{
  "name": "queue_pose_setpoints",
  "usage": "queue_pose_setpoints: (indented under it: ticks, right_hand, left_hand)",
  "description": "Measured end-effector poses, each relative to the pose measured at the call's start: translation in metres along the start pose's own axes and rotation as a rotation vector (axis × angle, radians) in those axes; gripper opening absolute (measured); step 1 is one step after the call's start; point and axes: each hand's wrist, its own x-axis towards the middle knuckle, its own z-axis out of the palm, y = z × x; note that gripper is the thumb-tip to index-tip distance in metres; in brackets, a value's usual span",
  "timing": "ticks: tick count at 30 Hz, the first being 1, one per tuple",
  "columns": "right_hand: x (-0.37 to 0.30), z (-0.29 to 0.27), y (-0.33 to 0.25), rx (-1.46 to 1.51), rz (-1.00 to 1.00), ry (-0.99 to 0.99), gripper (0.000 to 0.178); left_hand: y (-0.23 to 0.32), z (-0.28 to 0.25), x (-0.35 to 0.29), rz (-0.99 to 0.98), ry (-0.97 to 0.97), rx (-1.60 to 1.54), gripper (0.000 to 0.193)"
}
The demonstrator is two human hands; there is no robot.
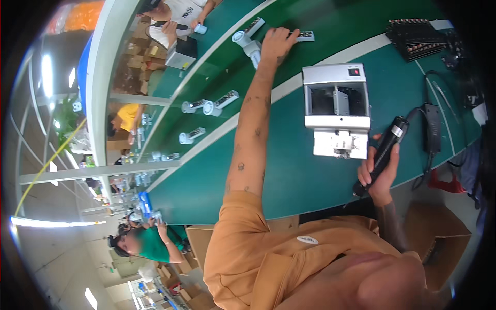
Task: Assembling and inspecting electronic components for small handheld devices on a production line.
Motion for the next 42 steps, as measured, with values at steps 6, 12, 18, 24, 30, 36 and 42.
queue_pose_setpoints:
  ticks: [6, 12, 18, 24, 30, 36, 42]
  right_hand:
    - [0.004, 0.004, -0.006, 0.007, 0.041, -0.031, 0.069]
    - [-0.001, -0.001, -0.006, -0.050, -0.112, -0.075, 0.076]
    - [0.002, -0.027, -0.021, -0.068, -0.040, -0.215, 0.065]
    - [-0.009, 0.046, -0.064, -0.278, -0.316, -0.673, 0.073]
    - [0.044, 0.091, -0.077, -0.654, -0.488, -0.855, 0.066]
    - [0.026, 0.173, 0.004, -1.110, -1.036, -0.365, 0.076]
    - [0.033, 0.146, -0.003, -0.942, -0.978, -0.315, 0.080]
  left_hand:
    - [0.026, -0.050, -0.006, -0.418, 0.255, -0.417, 0.036]
    - [0.088, -0.214, -0.091, -0.697, 0.249, -0.924, 0.043]
    - [0.156, -0.295, -0.161, -0.518, -0.352, -1.378, 0.048]
    - [0.228, -0.279, -0.136, -0.129, -0.178, -0.674, 0.038]
    - [0.248, -0.263, -0.142, -0.102, -0.178, -0.491, 0.033]
    - [0.253, -0.257, -0.151, -0.164, -0.070, -0.492, 0.033]
    - [0.258, -0.250, -0.146, -0.158, -0.030, -0.507, 0.033]
